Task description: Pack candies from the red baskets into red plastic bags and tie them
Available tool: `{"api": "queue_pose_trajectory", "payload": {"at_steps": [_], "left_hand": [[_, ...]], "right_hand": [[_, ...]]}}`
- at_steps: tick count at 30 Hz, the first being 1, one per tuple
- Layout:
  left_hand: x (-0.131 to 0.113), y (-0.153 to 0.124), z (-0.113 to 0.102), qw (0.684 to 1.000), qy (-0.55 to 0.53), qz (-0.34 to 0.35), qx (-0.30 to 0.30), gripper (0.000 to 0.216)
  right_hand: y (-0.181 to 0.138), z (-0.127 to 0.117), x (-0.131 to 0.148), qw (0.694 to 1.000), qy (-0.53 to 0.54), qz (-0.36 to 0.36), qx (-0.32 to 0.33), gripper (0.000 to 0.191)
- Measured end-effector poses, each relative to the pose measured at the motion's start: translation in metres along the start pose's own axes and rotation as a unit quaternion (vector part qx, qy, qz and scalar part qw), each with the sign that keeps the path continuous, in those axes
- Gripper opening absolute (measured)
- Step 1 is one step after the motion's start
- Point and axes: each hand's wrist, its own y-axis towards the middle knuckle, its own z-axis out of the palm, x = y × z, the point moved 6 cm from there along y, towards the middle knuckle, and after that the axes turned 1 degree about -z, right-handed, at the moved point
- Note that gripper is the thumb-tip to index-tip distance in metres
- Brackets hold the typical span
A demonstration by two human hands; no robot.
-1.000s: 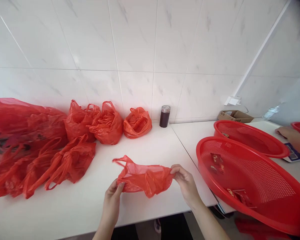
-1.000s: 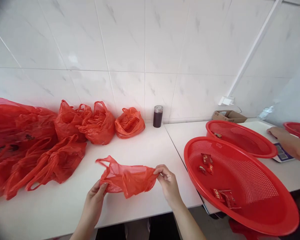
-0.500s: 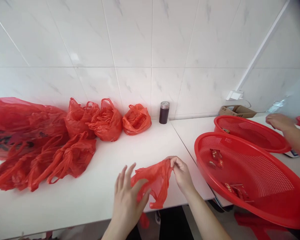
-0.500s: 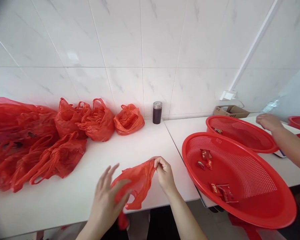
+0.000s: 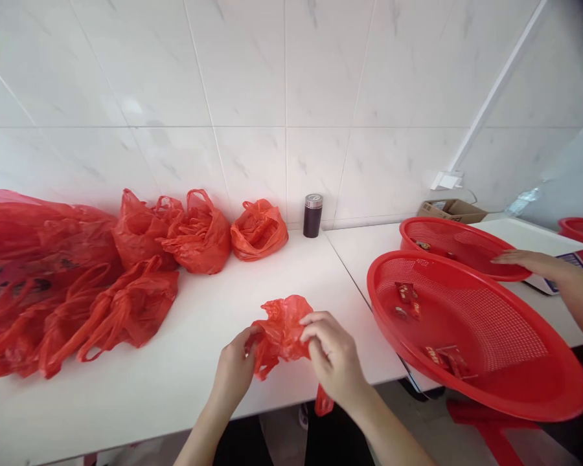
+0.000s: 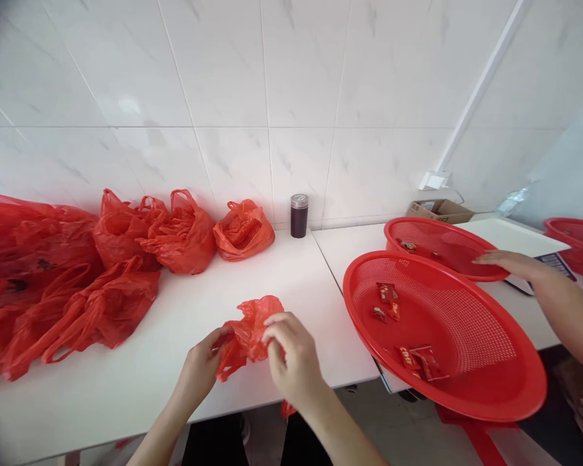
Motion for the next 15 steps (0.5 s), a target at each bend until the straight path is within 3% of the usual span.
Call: {"api": "queue_pose_trajectory", "payload": {"at_steps": [3,8,9,11,13,15], "left_hand": [[0.000,-0.005,0.000,0.996,-0.075,-0.032,0.019,0.034],[0.007,-0.012,-0.014,0.985,-0.152,-0.076,0.006,0.039],[0.006,-0.013,-0.016,0.983,-0.165,-0.075,0.003,0.040],[0.002,-0.014,-0.016,0.978,-0.194,-0.074,0.014,0.040],[-0.005,-0.018,-0.010,0.966,-0.242,-0.078,0.053,0.039],[-0.012,-0.024,0.000,0.946,-0.295,-0.081,0.104,0.035]], "right_hand": [[-0.002,0.004,0.015,0.998,-0.033,-0.029,-0.036,0.030],[-0.014,-0.036,0.028,0.985,-0.043,-0.048,-0.158,0.036],[-0.017,-0.039,0.036,0.986,-0.017,-0.070,-0.149,0.037],[-0.019,-0.030,0.049,0.994,0.037,-0.089,-0.061,0.039],[-0.020,-0.005,0.049,0.995,0.053,-0.052,0.063,0.036],[-0.018,0.021,0.035,0.990,0.012,0.009,0.138,0.033]]}}
